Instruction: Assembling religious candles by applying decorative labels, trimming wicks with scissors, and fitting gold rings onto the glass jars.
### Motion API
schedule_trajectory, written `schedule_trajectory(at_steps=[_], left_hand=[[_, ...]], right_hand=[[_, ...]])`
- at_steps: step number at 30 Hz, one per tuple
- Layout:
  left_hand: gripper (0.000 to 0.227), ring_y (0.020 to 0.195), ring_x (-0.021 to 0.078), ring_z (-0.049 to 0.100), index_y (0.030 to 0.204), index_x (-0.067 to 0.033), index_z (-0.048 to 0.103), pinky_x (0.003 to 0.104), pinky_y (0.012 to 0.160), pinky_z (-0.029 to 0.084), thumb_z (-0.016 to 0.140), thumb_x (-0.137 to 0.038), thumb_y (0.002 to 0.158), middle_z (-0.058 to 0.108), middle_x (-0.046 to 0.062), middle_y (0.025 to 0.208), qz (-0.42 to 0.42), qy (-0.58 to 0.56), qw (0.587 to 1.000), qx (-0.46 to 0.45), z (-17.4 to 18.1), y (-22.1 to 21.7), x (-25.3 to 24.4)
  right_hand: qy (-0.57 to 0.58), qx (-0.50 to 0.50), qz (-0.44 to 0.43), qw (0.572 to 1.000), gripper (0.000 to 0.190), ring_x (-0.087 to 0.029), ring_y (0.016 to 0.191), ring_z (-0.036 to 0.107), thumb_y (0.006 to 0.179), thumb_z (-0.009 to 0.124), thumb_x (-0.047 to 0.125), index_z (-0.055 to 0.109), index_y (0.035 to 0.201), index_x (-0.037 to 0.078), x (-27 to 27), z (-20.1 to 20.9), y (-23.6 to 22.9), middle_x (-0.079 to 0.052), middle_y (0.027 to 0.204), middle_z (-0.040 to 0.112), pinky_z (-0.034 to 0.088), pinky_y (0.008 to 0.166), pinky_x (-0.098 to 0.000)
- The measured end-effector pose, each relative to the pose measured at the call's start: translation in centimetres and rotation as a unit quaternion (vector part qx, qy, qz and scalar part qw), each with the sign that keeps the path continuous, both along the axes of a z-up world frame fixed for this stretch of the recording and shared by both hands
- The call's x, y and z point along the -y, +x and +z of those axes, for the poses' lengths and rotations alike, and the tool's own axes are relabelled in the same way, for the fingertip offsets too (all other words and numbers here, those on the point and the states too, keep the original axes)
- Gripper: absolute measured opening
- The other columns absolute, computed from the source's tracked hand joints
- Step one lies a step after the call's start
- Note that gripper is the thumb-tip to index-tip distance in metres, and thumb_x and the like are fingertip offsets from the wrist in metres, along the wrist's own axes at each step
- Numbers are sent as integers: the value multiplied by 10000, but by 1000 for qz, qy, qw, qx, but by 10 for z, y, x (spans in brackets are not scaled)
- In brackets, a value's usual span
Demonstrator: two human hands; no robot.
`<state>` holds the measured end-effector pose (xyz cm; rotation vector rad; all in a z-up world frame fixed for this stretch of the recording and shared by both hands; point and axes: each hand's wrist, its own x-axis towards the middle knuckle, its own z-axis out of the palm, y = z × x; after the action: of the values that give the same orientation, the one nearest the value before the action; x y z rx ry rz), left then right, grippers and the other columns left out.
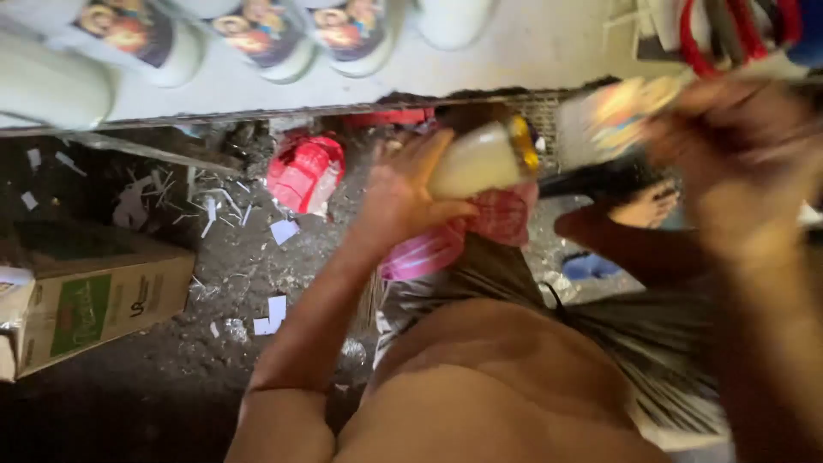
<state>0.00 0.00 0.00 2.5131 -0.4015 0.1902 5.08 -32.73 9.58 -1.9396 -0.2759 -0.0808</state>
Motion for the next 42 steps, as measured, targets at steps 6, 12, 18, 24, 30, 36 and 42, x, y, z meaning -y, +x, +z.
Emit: schedule_trajectory(at_steps=[6, 12, 18, 24, 30, 36, 42], left_hand=[[579, 1141, 348, 675, 1265, -46, 610, 458, 980, 541, 771, -440, 873, 679, 166, 1275, -13, -281, 955, 95, -11, -9, 3], [343, 983, 348, 742, 1094, -117, 746, 394, 844, 601, 873, -287, 824, 754, 122, 1083, 57, -323, 926, 187, -32, 6, 14], [499, 1052, 428, 709, 1267, -90, 697, 504, 914, 572, 880, -274, 841, 752, 179, 1113, 28, -332, 933, 134, -26, 5, 9], [373, 1180, 415, 655, 1163, -249, 770, 542, 894, 526, 871, -409, 842, 654, 110, 1373, -5, -201, 961, 189, -21, -1, 0], [552, 1176, 393, 676, 1352, -358, 687, 462, 959, 524, 863, -480, 844, 596, 55, 1483, 19, -205, 967, 148, -30, -14, 3], [508, 1086, 378, 690, 1316, -327, 716, 440, 911, 525, 856, -467, 848, 656, 28, 1397, 54, -179, 967, 172, -27, -17, 10], [505, 1171, 491, 648, 1290, -260, 726, 560, 1008, 509, 912, -294, 821, 681, 152, 1330, 20, -202, 965, 169, -5, -18, 9]], right_hand=[[-16, 35, -6, 999, 260, -97, 795, 646, 951, 885, 11, 661, 1037, 111, -79, -45, -40, -35, 937, 697, 550, 752, -234], [-129, 109, -97, 981, 271, -95, 549, 671, 783, 1037, 203, 772, 837, 204, -109, -86, -38, 34, 627, 698, 524, 557, -188], [-281, 384, 89, 875, 163, -438, 1260, 565, 953, 845, 276, 821, 1058, 153, -101, -59, -24, -155, 1306, 669, 447, 1097, -491], [-152, 250, 117, 949, 306, -553, 1164, 596, 937, 796, -2, 732, 1236, -5, -107, -66, -31, -322, 1325, 612, 512, 957, -603], [-267, 170, 126, 940, 353, -409, 1207, 630, 959, 778, 183, 722, 1304, 230, -106, -49, -24, -116, 1450, 590, 557, 961, -508], [-262, 127, 150, 945, 351, -384, 1212, 624, 957, 772, 249, 712, 1301, 276, -104, -47, -18, -68, 1443, 582, 560, 947, -496], [-235, 192, 114, 946, 404, -339, 1213, 656, 893, 829, 166, 745, 1267, 292, -94, -80, -12, -74, 1451, 593, 579, 966, -433]])
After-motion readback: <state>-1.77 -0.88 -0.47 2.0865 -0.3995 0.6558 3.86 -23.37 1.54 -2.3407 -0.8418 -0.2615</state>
